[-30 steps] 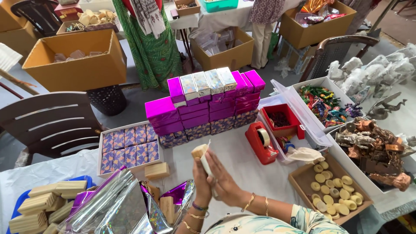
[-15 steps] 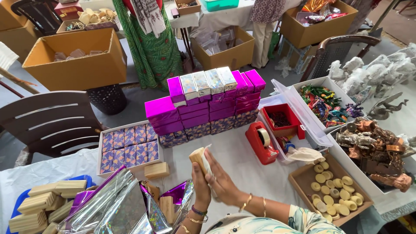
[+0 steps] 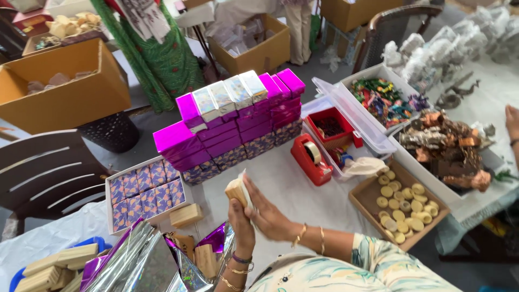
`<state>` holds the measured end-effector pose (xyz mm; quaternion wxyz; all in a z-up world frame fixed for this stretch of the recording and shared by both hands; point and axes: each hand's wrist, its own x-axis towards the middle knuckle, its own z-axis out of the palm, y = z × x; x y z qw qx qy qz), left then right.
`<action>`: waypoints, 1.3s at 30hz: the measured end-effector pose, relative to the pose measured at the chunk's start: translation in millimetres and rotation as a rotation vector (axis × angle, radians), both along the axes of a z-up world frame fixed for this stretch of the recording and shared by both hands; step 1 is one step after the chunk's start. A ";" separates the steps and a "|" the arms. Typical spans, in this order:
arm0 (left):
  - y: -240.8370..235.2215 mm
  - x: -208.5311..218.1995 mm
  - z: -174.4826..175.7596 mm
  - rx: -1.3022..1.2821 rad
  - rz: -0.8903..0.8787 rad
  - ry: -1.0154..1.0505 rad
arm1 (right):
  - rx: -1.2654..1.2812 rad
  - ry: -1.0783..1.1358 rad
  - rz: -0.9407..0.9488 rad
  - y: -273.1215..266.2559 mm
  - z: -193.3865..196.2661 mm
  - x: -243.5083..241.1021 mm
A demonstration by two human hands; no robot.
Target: The person picks up small rectangular wooden blocks from a tray and wipes them with a white cloth. They handle the blocks one at a time, turning them over to clean multiple sides before placing them back on the table.
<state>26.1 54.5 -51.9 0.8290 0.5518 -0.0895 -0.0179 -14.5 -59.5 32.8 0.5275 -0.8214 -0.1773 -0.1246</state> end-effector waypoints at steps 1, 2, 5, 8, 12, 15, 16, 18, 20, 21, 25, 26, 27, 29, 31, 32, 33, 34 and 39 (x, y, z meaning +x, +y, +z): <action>-3.1 -8.0 7.1 0.012 -0.016 0.006 | 0.012 0.006 -0.016 -2.8 5.8 5.8; -7.7 -15.4 14.7 0.019 -0.056 0.003 | 0.056 0.010 -0.039 -7.4 12.1 11.6; -13.2 -17.1 -14.5 -0.031 -0.146 0.057 | 0.163 0.022 -0.096 -10.6 0.9 19.7; -6.1 -8.2 -15.4 -0.134 -0.142 0.149 | 0.173 0.009 -0.108 -1.5 -20.9 -0.4; -1.1 -7.0 31.4 -0.125 -0.033 0.124 | -0.052 -0.075 -0.057 1.7 -25.3 -9.2; -15.0 -18.2 14.2 -0.040 -0.068 0.131 | 0.005 -0.040 -0.093 -10.1 -12.2 20.6; -15.4 -20.5 12.8 -0.038 -0.067 0.132 | 0.008 -0.038 -0.092 -13.5 -5.2 22.9; -16.5 -24.7 10.3 0.074 -0.127 0.151 | 0.120 0.050 -0.138 -20.5 9.5 27.9; -10.2 -15.7 15.7 0.030 -0.127 0.149 | 0.077 -0.010 -0.137 -9.9 -9.8 15.4; -7.7 -10.7 18.7 -0.014 -0.127 0.148 | 0.034 -0.069 -0.135 -5.3 -19.1 9.8; -4.6 0.1 26.0 -0.126 -0.069 0.089 | -0.129 -0.184 -0.084 -2.8 -7.5 -4.3; -7.0 -0.3 12.9 -0.101 -0.071 0.085 | -0.130 -0.161 -0.088 -4.4 -4.2 -0.2; -9.3 -0.7 -0.2 -0.075 -0.073 0.081 | -0.131 -0.138 -0.091 -5.9 -1.0 3.8; -18.0 -16.9 -14.1 -0.048 -0.114 0.084 | -0.068 -0.092 -0.113 -18.3 13.1 18.9; -23.6 -26.7 -15.2 -0.022 -0.158 0.084 | -0.008 -0.048 -0.138 -24.7 16.3 24.0; -25.2 -27.4 -9.0 -0.003 -0.190 0.066 | 0.094 -0.003 -0.132 -25.5 12.9 22.5; -26.8 -28.2 -2.6 0.017 -0.222 0.047 | 0.196 0.043 -0.126 -26.3 9.8 21.0; -24.6 -24.3 5.9 0.013 -0.221 0.040 | 0.192 0.036 -0.124 -20.8 3.6 9.5; -14.6 -21.8 48.7 -0.017 -0.086 -0.015 | -0.051 -0.079 -0.088 -5.8 4.2 -28.9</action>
